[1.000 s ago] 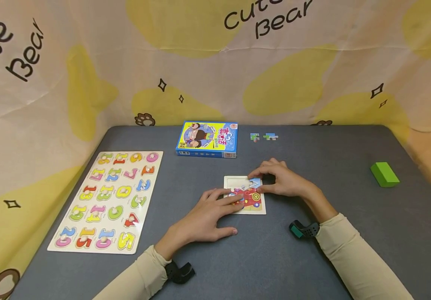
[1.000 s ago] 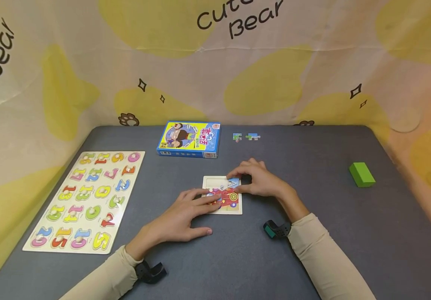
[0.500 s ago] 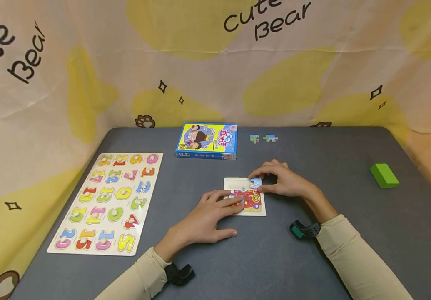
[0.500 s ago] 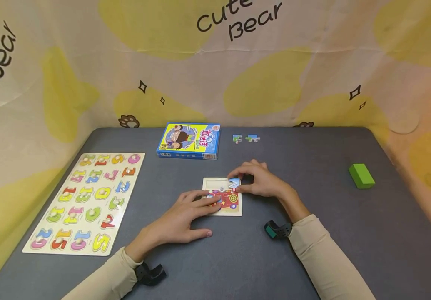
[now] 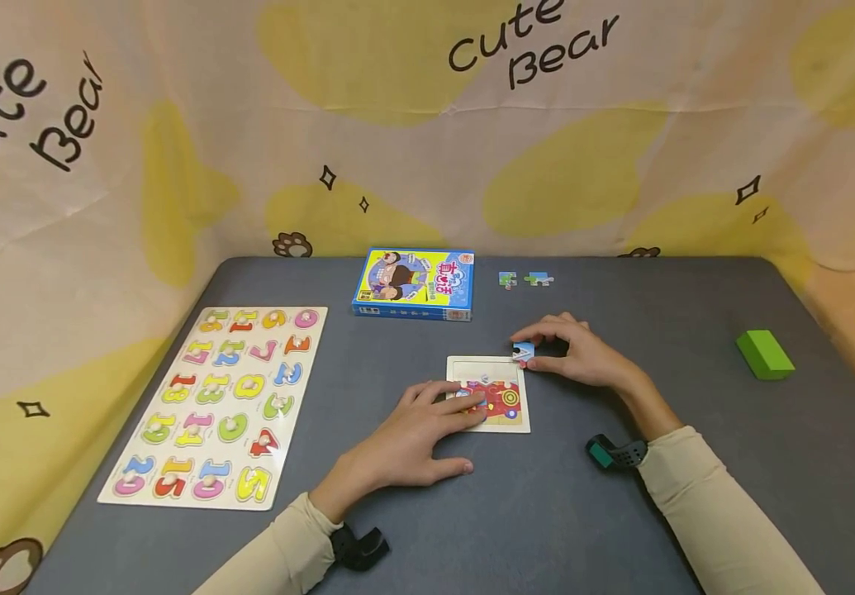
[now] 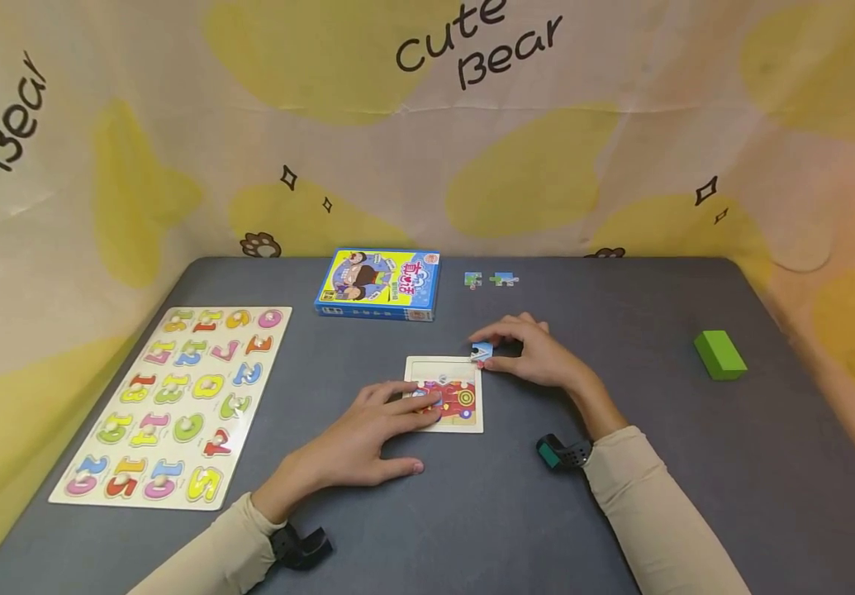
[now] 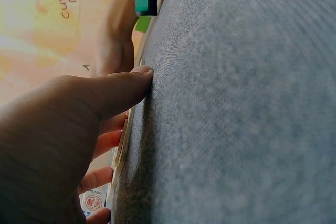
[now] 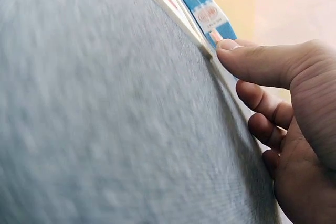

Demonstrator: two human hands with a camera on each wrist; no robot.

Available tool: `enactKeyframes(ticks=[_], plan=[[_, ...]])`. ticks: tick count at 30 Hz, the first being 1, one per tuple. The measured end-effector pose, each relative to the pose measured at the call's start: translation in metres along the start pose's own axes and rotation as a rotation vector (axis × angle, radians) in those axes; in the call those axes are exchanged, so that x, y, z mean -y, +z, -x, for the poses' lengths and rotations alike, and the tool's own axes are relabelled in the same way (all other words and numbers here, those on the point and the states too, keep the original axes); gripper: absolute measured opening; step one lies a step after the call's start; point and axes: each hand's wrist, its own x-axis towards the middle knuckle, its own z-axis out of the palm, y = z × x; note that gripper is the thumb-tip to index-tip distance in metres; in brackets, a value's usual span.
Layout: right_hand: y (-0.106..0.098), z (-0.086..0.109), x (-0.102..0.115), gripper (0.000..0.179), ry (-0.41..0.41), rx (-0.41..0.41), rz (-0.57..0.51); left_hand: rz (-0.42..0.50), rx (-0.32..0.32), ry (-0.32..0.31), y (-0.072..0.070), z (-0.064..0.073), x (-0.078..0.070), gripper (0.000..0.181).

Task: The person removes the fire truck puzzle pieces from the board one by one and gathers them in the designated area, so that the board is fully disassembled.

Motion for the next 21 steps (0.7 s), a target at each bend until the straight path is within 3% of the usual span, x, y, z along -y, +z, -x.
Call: enactKeyframes(ticks=[11,21], plan=[[-0.022,0.002,-0.022,0.036,0.077,-0.047,0.008,0.003,0.010,-0.014,0.000,0.001,-0.001,0.067],[-0.043,0.001,-0.035,0.036,0.134,-0.075,0.028,0.000,-0.023,0.012,-0.002,0.001,-0.004,0.066]])
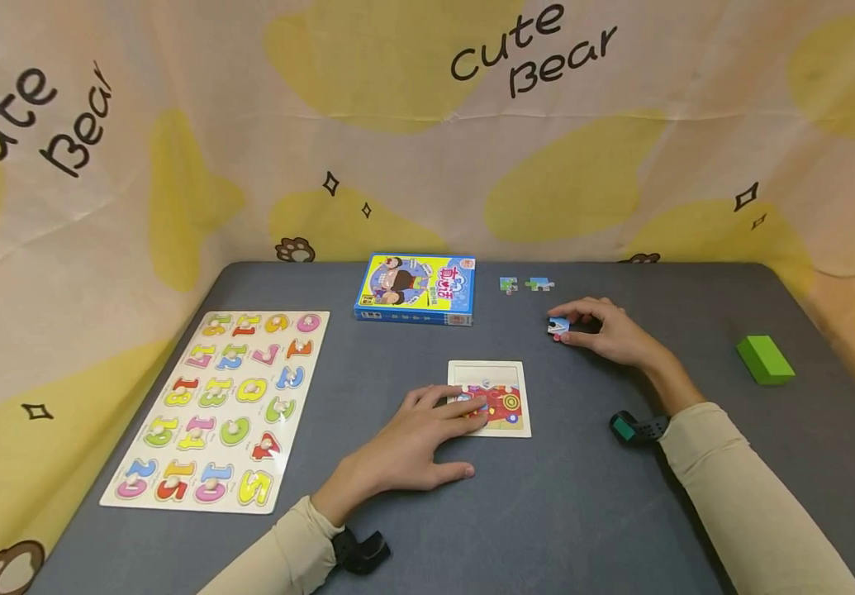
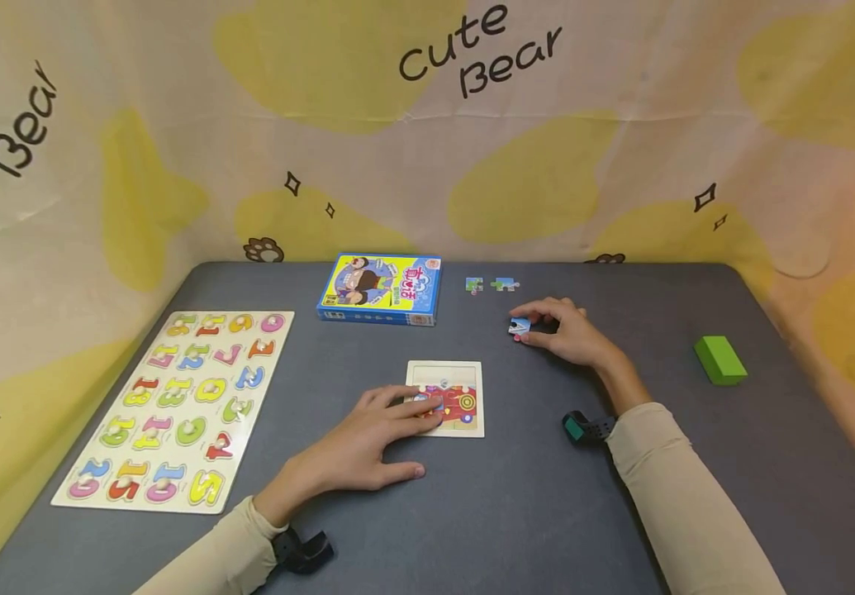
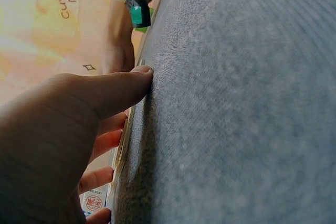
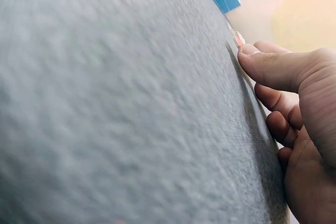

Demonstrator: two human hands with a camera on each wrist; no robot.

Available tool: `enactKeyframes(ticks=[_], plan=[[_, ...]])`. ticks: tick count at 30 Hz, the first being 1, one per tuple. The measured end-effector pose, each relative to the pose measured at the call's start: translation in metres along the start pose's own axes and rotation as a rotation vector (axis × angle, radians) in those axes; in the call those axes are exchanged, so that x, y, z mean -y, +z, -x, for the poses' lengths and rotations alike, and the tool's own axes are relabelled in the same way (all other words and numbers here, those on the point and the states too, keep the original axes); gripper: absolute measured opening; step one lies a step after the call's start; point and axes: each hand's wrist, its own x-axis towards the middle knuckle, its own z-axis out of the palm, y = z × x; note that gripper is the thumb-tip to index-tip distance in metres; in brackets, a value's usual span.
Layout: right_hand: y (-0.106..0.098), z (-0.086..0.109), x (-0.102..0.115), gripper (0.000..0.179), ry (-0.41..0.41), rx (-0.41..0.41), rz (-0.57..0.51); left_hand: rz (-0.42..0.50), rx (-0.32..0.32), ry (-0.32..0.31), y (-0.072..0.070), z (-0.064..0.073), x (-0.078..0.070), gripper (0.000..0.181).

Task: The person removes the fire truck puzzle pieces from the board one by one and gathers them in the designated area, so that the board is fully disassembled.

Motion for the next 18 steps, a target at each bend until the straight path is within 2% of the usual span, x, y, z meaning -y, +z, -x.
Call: enactKeyframes(ticks=[9,18], plan=[[-0.009,-0.005,-0.012,0.037,0.029,-0.032,0.030,-0.022,-0.018,-0.004,0.002,0.001,0.000,0.066],[-0.020,-0.014,-0.020,0.038,0.029,-0.035,0.037,-0.013,0.001,-0.014,0.002,0.000,0.001,0.066]])
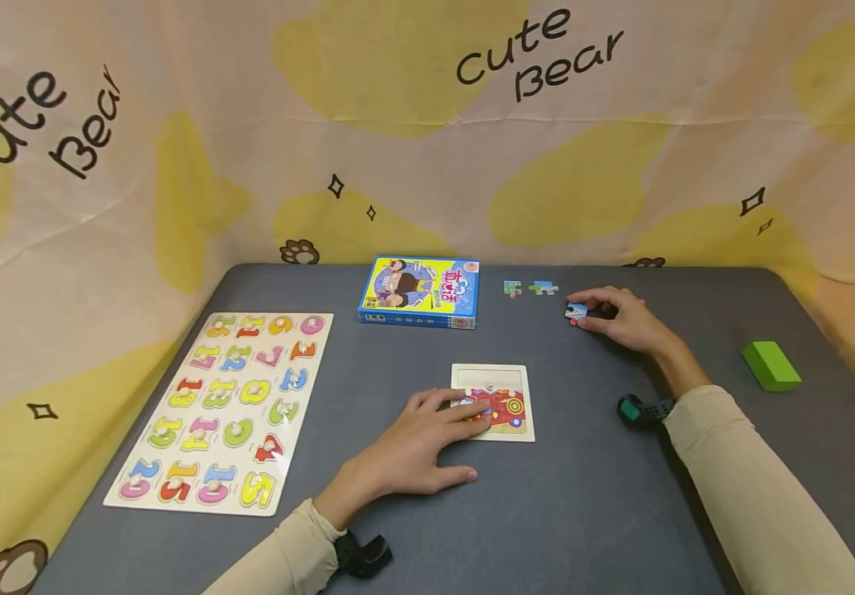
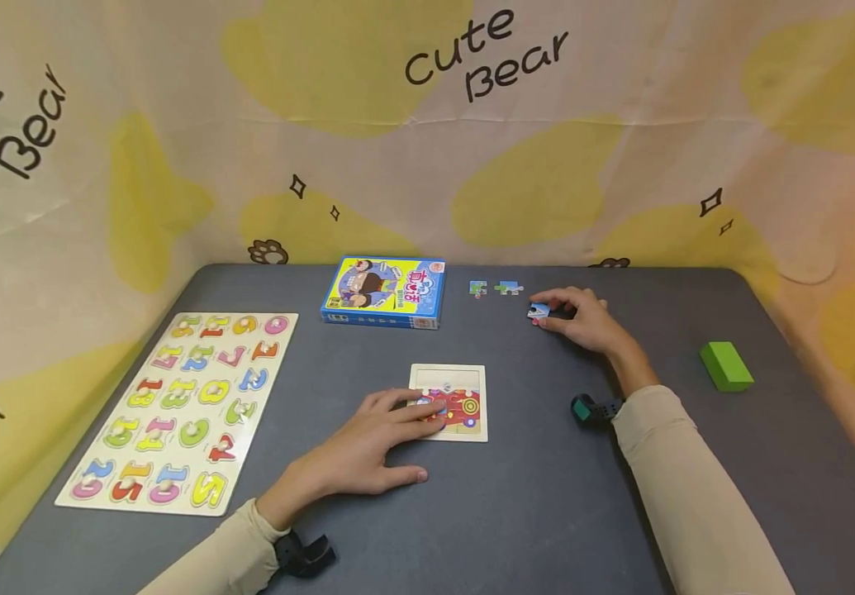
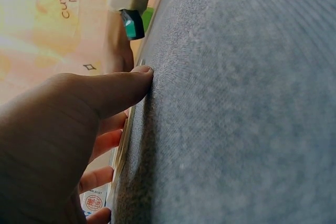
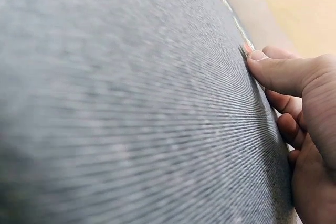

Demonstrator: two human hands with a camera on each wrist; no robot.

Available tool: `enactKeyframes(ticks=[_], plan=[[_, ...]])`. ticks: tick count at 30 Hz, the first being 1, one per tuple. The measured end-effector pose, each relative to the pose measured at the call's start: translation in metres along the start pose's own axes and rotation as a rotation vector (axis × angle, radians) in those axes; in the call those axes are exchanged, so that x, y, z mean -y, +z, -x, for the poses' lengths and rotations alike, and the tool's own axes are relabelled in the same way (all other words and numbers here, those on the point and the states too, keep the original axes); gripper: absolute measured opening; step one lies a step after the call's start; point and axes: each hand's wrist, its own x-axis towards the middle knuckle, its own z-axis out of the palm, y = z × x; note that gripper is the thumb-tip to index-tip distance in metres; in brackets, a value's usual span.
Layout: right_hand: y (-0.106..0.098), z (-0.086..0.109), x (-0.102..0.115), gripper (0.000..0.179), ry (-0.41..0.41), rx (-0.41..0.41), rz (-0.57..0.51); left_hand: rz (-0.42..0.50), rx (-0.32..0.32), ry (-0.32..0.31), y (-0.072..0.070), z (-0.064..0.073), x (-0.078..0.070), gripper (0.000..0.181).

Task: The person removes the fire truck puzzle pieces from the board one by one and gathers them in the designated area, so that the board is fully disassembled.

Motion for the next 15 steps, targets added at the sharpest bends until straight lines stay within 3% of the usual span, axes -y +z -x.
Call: enactKeyframes(ticks=[9,15], plan=[[-0.006,-0.013,-0.008,0.040,0.109,-0.005,0.015,-0.006,0.009,0.001,0.000,-0.001,0.000,0.066],[-0.007,-0.019,-0.007,0.039,0.108,-0.037,0.010,0.006,0.022,-0.013,0.000,0.000,0.001,0.066]])
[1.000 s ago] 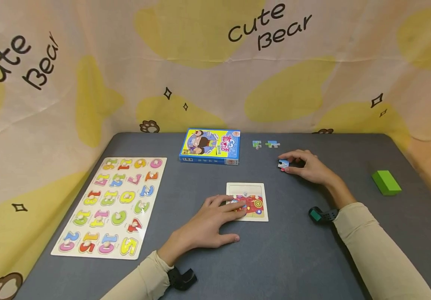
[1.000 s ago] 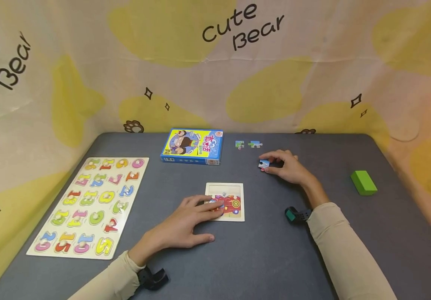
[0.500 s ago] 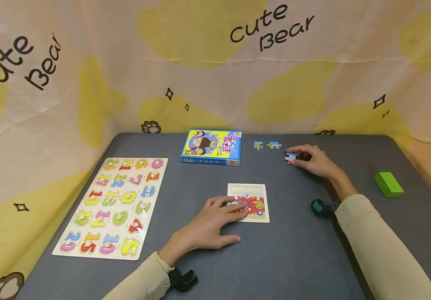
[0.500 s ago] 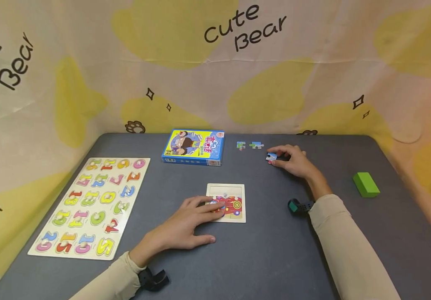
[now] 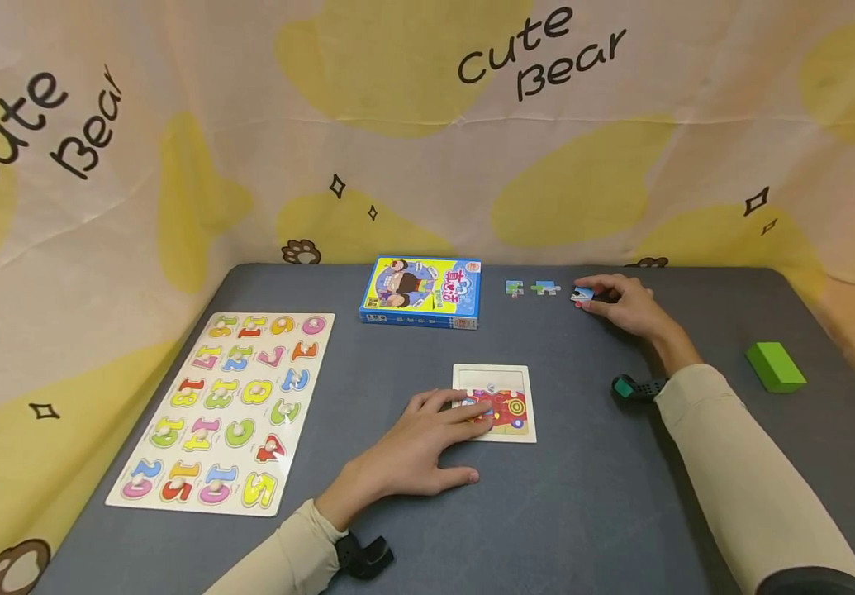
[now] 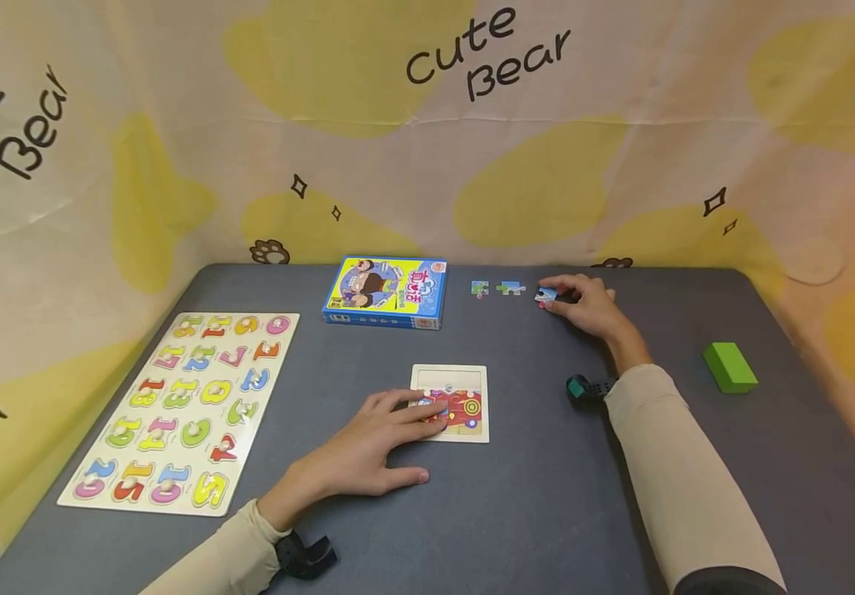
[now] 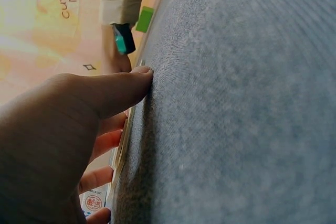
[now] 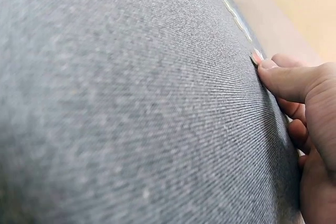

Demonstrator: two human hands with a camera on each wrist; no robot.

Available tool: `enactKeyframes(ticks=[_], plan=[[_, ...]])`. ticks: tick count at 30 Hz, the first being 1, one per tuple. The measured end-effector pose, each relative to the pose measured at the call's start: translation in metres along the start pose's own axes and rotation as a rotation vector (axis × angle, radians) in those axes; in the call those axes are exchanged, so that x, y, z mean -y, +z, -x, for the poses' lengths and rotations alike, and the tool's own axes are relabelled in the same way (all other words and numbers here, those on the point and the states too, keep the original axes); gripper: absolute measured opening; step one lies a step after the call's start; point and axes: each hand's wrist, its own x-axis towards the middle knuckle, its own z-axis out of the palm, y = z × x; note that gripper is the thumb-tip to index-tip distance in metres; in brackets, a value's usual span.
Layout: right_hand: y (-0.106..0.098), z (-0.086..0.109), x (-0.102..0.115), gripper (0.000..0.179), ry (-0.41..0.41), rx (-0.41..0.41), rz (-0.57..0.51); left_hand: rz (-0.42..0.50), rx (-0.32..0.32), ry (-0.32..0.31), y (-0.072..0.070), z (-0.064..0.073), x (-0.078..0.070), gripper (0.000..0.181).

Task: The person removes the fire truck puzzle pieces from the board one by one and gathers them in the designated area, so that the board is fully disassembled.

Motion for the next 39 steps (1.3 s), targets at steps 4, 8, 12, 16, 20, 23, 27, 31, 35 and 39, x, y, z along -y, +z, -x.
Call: enactKeyframes(ticks=[4,8,12,16,20,23,27,31,35,39], plan=[[-0.002,-0.003,0.002,0.040,0.014,0.017,0.007,-0.001,0.001,0.000,0.001,0.000,0.000,0.066],[-0.006,-0.005,0.001,0.040,0.035,0.049,0.015,-0.009,0.003,0.005,0.001,-0.001,-0.001,0.066],[-0.008,-0.006,-0.003,0.041,0.043,0.060,0.028,-0.014,0.004,0.007,0.002,-0.002,-0.002,0.066],[-0.008,-0.006,-0.006,0.045,0.041,0.040,0.015,-0.013,0.005,0.006,0.002,-0.002,-0.002,0.066],[-0.006,-0.004,-0.006,0.051,0.057,-0.032,-0.001,-0.009,0.001,0.003,0.001,-0.001,-0.002,0.066],[-0.002,-0.004,-0.005,0.052,0.067,-0.084,0.030,-0.008,-0.002,0.003,0.001,-0.001,-0.001,0.065],[0.002,-0.005,-0.005,0.048,0.063,-0.113,0.075,-0.014,-0.002,0.003,0.002,-0.001,0.000,0.065],[0.003,-0.006,-0.005,0.047,0.065,-0.110,0.087,-0.015,0.000,0.002,0.001,-0.001,0.000,0.065],[0.003,-0.008,-0.005,0.047,0.065,-0.094,0.090,-0.011,-0.002,0.004,0.001,0.000,0.000,0.065],[0.003,-0.009,-0.003,0.046,0.062,-0.091,0.094,-0.013,-0.005,0.008,0.000,-0.001,0.001,0.065]])
